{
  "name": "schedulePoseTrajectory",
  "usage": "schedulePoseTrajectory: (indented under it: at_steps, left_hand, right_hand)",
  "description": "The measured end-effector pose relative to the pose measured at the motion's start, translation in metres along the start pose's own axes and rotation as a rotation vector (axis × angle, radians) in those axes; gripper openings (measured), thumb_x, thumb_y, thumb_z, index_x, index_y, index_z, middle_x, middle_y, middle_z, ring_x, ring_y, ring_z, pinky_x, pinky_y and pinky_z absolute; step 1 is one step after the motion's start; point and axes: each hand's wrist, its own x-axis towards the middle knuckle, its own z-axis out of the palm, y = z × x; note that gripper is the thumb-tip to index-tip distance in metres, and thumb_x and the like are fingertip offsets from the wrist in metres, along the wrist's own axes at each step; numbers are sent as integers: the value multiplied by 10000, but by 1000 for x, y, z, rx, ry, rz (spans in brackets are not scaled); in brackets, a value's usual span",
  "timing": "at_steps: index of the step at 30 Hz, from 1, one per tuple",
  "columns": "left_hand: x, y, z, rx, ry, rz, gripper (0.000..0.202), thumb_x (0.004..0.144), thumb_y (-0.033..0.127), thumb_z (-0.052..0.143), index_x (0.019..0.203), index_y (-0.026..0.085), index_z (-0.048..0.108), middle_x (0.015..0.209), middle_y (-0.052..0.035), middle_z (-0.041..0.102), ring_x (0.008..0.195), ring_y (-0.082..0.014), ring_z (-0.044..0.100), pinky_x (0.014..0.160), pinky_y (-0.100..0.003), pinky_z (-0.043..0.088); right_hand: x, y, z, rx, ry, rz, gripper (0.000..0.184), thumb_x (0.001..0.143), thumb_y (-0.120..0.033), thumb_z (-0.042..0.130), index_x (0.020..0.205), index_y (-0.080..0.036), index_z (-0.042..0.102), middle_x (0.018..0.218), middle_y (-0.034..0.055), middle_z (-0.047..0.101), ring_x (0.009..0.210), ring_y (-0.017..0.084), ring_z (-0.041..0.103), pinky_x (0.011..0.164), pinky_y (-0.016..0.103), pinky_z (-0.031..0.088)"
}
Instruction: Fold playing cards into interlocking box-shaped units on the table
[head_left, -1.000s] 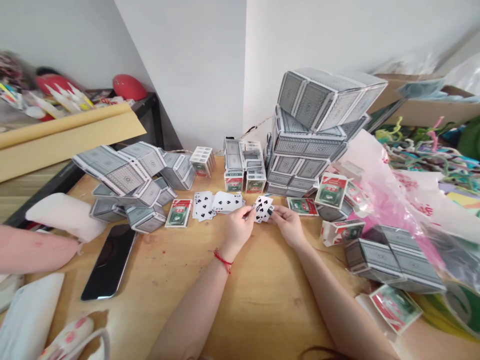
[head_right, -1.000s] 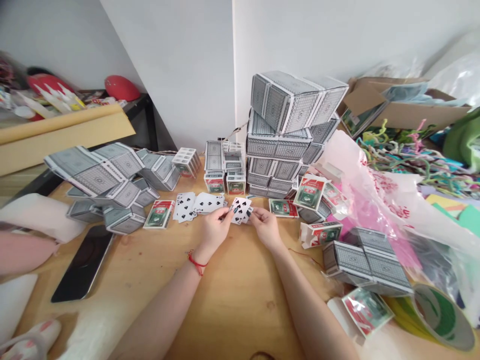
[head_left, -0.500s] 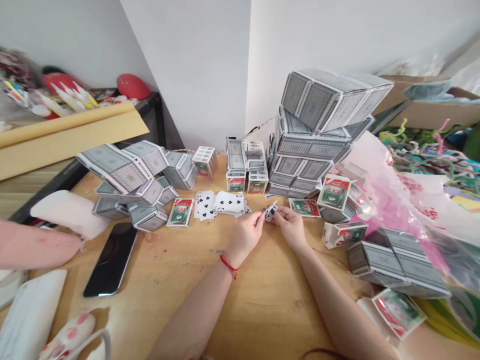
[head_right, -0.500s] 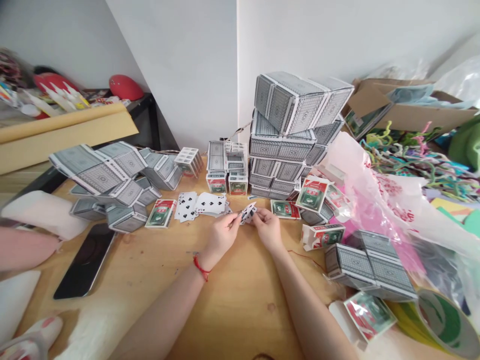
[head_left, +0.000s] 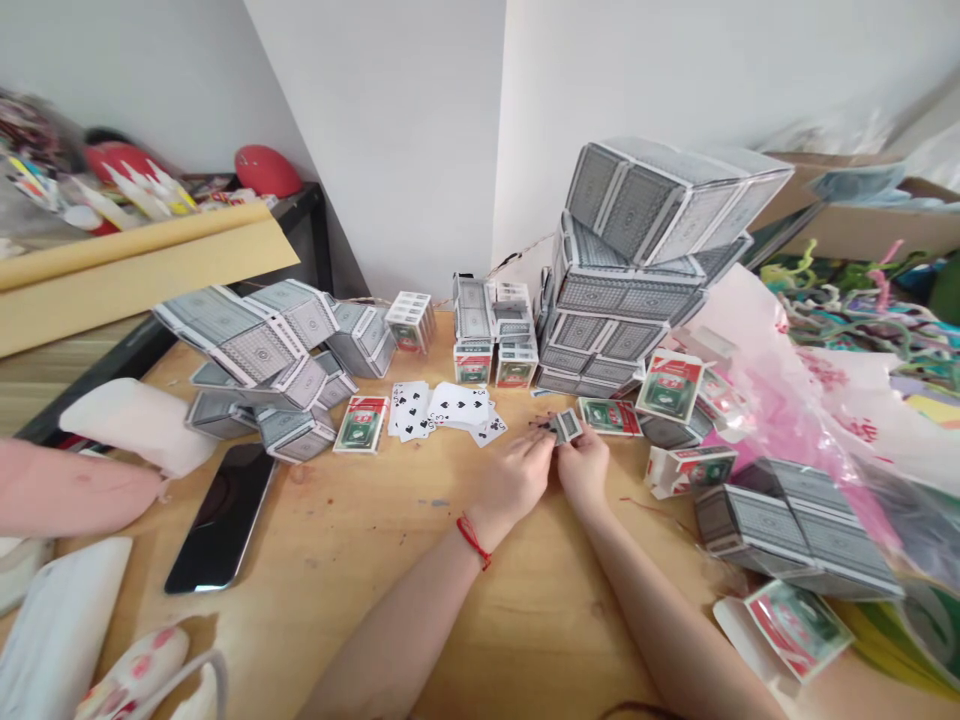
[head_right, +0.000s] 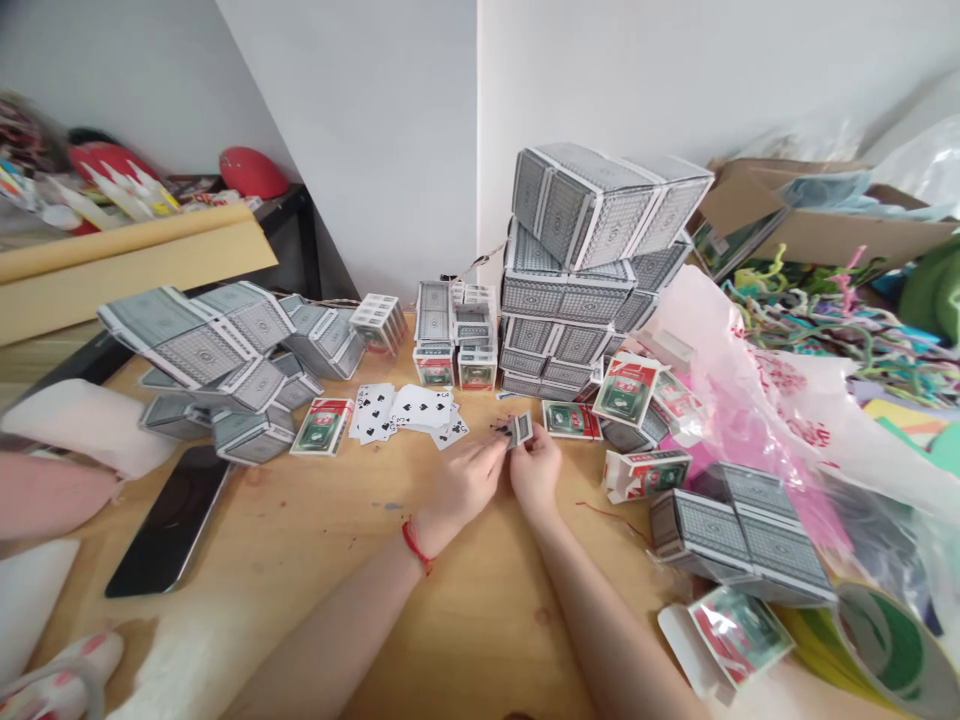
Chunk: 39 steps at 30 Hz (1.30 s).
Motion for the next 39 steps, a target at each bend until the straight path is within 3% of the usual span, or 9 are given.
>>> schedulePoseTrajectory:
  at_steps: [5, 9, 22, 27, 32, 36, 39]
  left_hand:
    - [1, -9, 0, -91, 47, -282, 207, 846, 211, 405, 896, 164, 601, 678, -44, 648, 607, -125, 604, 574, -220, 472]
    - [2, -18, 0, -230, 147, -372, 220, 828, 222, 443, 980, 166, 592, 815, -64, 667, 670, -125, 616, 598, -211, 479]
    - [2, -12, -7, -173, 171, -178, 221, 824, 156, 449, 975, 193, 607, 956, -44, 660, 903, -144, 595, 807, -292, 480]
    - [2, -9, -8, -95, 110, 6, 261, 817, 118, 445, 1022, 194, 589, 1016, -31, 649, 1002, -136, 570, 885, -300, 467]
    - [1, -9, -7, 10, 33, 141, 298, 825, 105, 420, 1077, 176, 563, 1085, -46, 622, 1058, -155, 543, 916, -326, 454]
    - [1, -9, -6, -32, 0, 96, 291, 826, 110, 420, 1061, 183, 575, 1059, -44, 635, 995, -144, 578, 865, -285, 471]
    - [2, -13, -5, -176, 65, -154, 236, 827, 167, 442, 989, 194, 611, 941, -40, 672, 826, -132, 628, 752, -248, 498]
  right_hand:
    - [6, -1, 0, 267, -173, 43, 356, 686, -296, 578, 1020, -175, 559, 949, 79, 668, 861, 209, 627, 734, 340, 502]
    - [12, 1, -2, 291, -288, 90, 348, 672, -362, 620, 961, -169, 595, 953, 85, 668, 834, 228, 637, 701, 360, 522]
    - [7, -6, 1, 270, -227, 121, 360, 684, -412, 606, 935, -155, 613, 821, 63, 692, 741, 217, 648, 677, 358, 521]
    - [4, -5, 1, 136, -138, 26, 266, 697, -326, 576, 886, -147, 633, 886, 75, 684, 831, 213, 627, 770, 346, 479]
    - [-2, 2, 4, 179, -26, 6, 247, 661, -216, 552, 880, -146, 642, 885, 74, 683, 851, 210, 617, 807, 355, 457]
    - [0, 3, 6, 344, -35, 98, 269, 659, -250, 580, 902, -152, 639, 864, 64, 685, 789, 202, 632, 746, 344, 490]
    - [3, -1, 6, 408, -125, 177, 292, 690, -339, 587, 912, -154, 635, 875, 68, 683, 751, 202, 641, 685, 339, 515]
